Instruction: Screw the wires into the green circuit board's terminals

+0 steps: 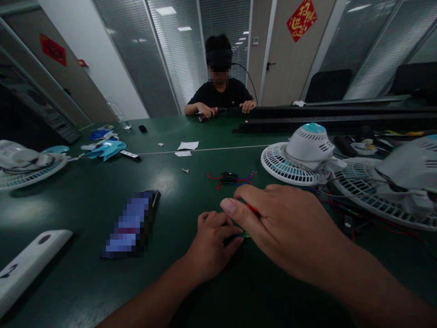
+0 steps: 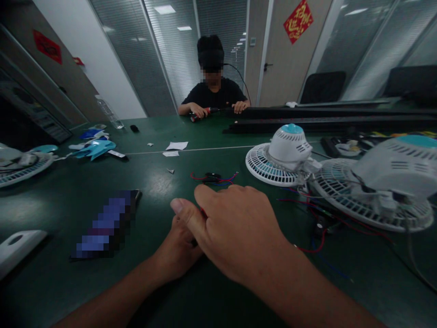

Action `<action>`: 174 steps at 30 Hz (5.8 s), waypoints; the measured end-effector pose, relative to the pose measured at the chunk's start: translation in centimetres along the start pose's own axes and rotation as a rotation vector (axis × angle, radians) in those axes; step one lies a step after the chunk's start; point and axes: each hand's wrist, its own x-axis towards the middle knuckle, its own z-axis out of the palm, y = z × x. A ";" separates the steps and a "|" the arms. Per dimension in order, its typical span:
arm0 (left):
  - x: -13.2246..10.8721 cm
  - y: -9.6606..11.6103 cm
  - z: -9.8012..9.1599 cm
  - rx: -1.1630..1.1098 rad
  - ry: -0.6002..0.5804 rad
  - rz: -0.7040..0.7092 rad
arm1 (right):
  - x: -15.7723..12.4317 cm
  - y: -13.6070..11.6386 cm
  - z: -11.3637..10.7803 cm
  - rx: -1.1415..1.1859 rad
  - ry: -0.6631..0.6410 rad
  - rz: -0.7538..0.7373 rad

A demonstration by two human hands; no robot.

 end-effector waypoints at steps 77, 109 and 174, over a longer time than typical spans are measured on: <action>0.3 0.5 -0.7 0.020 -0.077 -0.047 | 0.6 0.5 0.3 0.039 0.038 -0.038; 0.2 0.3 -0.3 0.018 -0.047 -0.033 | 0.3 0.2 0.1 -0.044 -0.011 0.032; 0.2 0.2 -0.4 0.042 -0.066 -0.034 | 0.5 0.6 0.2 -0.032 0.027 -0.006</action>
